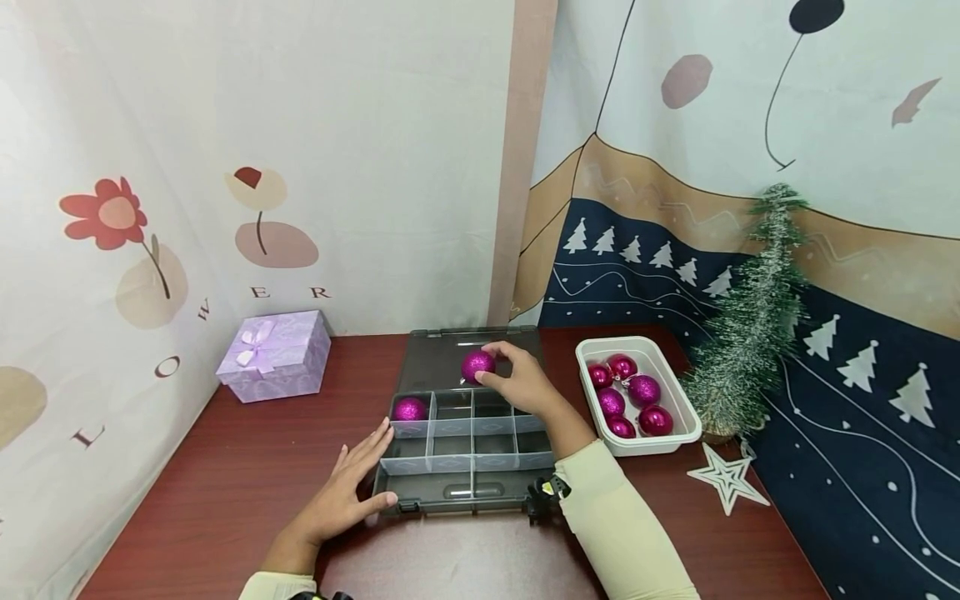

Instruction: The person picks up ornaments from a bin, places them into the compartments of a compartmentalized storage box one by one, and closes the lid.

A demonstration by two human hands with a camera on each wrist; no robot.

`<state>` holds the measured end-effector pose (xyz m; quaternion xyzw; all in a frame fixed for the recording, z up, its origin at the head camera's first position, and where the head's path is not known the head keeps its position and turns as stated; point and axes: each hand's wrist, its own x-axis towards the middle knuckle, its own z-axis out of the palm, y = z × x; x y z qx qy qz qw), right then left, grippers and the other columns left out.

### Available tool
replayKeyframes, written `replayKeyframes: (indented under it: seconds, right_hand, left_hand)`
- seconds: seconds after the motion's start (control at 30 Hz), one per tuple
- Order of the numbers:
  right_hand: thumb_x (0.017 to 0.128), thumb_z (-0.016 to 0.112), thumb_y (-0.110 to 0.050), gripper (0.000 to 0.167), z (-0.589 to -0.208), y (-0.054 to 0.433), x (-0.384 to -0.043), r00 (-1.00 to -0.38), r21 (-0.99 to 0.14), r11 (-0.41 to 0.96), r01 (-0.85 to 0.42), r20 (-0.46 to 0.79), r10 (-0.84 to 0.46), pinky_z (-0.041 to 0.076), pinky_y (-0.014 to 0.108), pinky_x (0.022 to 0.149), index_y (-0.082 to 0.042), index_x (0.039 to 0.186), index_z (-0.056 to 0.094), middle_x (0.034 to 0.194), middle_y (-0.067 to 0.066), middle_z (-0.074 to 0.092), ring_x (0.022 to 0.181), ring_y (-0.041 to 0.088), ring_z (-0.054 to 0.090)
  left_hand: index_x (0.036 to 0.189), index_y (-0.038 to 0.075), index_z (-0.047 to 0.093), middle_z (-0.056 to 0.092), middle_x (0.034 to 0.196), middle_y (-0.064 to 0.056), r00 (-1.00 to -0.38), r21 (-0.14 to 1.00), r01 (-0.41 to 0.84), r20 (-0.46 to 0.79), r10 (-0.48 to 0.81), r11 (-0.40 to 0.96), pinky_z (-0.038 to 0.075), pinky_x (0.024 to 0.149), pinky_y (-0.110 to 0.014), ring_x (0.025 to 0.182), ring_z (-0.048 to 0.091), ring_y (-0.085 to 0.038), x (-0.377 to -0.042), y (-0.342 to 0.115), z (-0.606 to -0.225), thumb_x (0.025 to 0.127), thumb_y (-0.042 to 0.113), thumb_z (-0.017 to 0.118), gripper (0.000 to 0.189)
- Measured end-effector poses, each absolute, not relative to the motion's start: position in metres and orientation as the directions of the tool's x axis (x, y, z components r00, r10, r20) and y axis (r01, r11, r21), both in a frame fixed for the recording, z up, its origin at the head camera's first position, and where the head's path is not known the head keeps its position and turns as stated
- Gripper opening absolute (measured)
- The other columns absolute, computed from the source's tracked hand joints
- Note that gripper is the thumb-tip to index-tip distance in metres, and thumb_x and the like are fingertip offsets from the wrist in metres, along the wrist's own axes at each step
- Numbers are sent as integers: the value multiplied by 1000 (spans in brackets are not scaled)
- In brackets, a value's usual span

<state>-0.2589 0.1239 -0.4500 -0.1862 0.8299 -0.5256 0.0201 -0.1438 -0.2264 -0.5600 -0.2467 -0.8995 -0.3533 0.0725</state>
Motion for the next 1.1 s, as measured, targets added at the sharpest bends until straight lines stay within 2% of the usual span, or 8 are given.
replayKeyframes:
  seconds: [0.3,0.6,0.87,1.1]
  right_hand:
    - [102,76,-11,44,-457,108,-255,-927,-877,391,-279,139,-348,51,62,117,0,143,64,138,23,70,131,39,62]
    - [102,75,-12,40,-466,98,-254,-920,-848,439,-296,130,-369,48,68,115,0,139,67,134,21,72,129,39,62]
    - [102,77,-13,38,-471,87,-253,-918,-830,478,-288,98,-383,54,59,109,-3,138,68,134,17,73,129,36,64]
    - [100,80,-17,39,-476,78,-249,-932,-809,522,-269,83,-352,45,67,115,-5,136,71,140,20,67,139,43,50]
  left_hand:
    - [168,6,41,34,179,-17,-866,593,498,308,394,633,11,115,-94,153,42,-61,-145,-226,-563,93,70,74,103]
    - [168,7,41,34,179,-18,-866,594,498,307,395,632,11,115,-94,153,42,-61,-145,-225,-562,93,69,75,103]
    - [168,7,42,35,178,-18,-867,592,497,310,391,634,11,115,-95,153,43,-61,-145,-226,-562,93,68,75,102]
    - [168,7,42,35,178,-17,-869,588,494,308,387,640,12,115,-94,153,43,-61,-144,-226,-562,93,70,74,103]
